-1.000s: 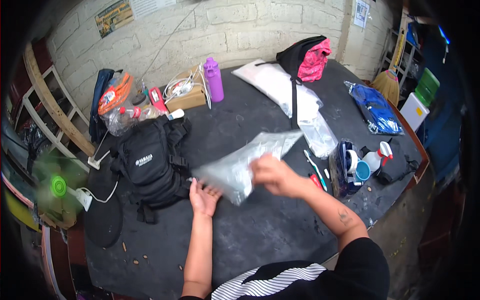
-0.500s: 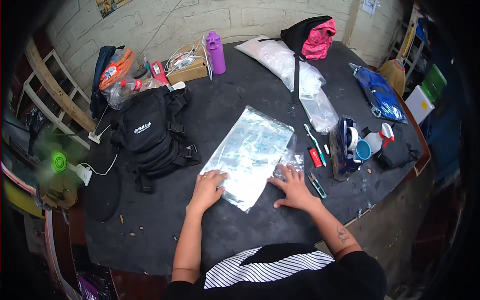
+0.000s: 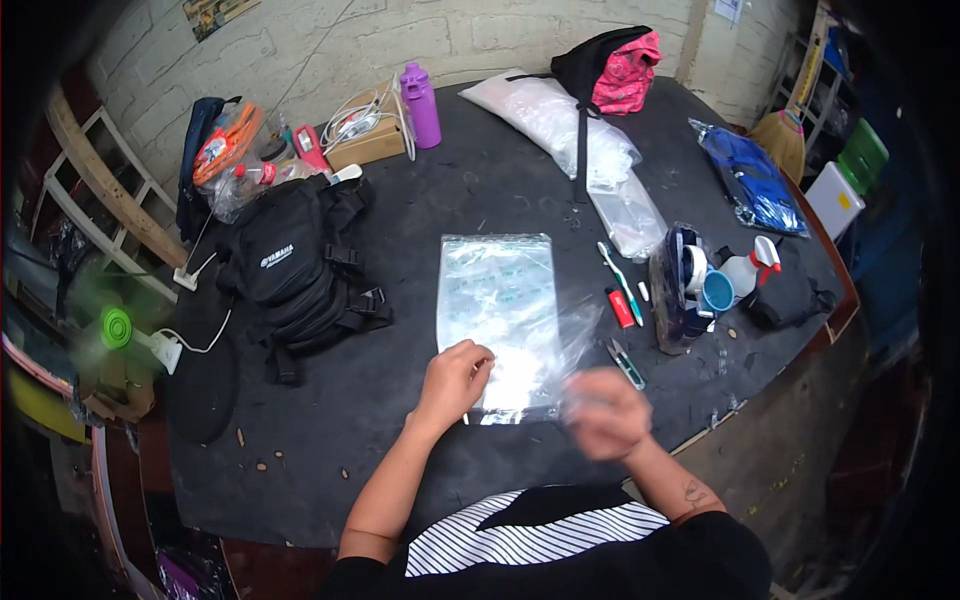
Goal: The recorder is inspecting a black leg bag, using a lighter to singe loose threads, and a toothbrush to clean it.
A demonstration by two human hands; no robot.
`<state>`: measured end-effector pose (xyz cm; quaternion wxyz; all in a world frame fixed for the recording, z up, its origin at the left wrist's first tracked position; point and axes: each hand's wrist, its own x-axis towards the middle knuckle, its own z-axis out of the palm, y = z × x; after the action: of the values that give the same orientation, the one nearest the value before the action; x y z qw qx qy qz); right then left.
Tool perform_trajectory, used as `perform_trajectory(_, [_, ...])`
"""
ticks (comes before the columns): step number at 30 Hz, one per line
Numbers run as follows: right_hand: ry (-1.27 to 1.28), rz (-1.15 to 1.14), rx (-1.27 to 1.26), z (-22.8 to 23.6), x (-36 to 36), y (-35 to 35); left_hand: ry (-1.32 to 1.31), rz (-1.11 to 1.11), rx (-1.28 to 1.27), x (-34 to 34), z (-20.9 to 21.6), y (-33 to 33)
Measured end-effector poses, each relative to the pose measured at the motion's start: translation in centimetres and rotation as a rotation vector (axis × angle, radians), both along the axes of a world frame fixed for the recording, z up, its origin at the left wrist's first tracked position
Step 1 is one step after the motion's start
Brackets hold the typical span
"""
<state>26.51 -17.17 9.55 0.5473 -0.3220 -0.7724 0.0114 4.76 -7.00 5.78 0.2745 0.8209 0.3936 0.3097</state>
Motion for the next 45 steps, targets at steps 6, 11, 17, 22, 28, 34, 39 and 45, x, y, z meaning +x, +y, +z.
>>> perform_trajectory(6, [-0.185,-0.121,-0.399,-7.0,-5.9,2.9,-0.298,0.012,0.02,2.4,3.4,-0.9])
perform_trajectory(11, [-0.526,-0.28,-0.576,-10.4,-7.6,11.6,-0.074,-0.159,0.323,3.2,4.4,-3.1])
perform_trajectory(17, [-0.489,-0.358,-0.397,-11.6,-9.4,12.1,0.024,-0.103,0.157,1.3,4.5,-2.9])
perform_trajectory(22, [-1.054,-0.238,-0.725,-8.6,-7.0,4.4,-0.069,-0.119,-0.133,2.4,2.3,0.0])
perform_trajectory(28, [-0.337,0.768,-1.378,1.8,1.2,1.0,0.518,-0.027,0.234,3.3,-6.1,-0.3])
perform_trajectory(34, [-0.39,-0.676,-0.959,-6.1,2.9,4.3,0.439,-0.041,0.083,3.3,-5.3,0.0])
perform_trajectory(39, [0.048,-0.531,-0.925,-10.3,0.5,6.4,0.07,0.341,0.229,-0.3,-4.9,1.0])
perform_trajectory(45, [0.503,-0.101,-0.908,-8.7,-2.5,9.9,-0.614,0.358,-0.145,-3.6,-9.2,2.7])
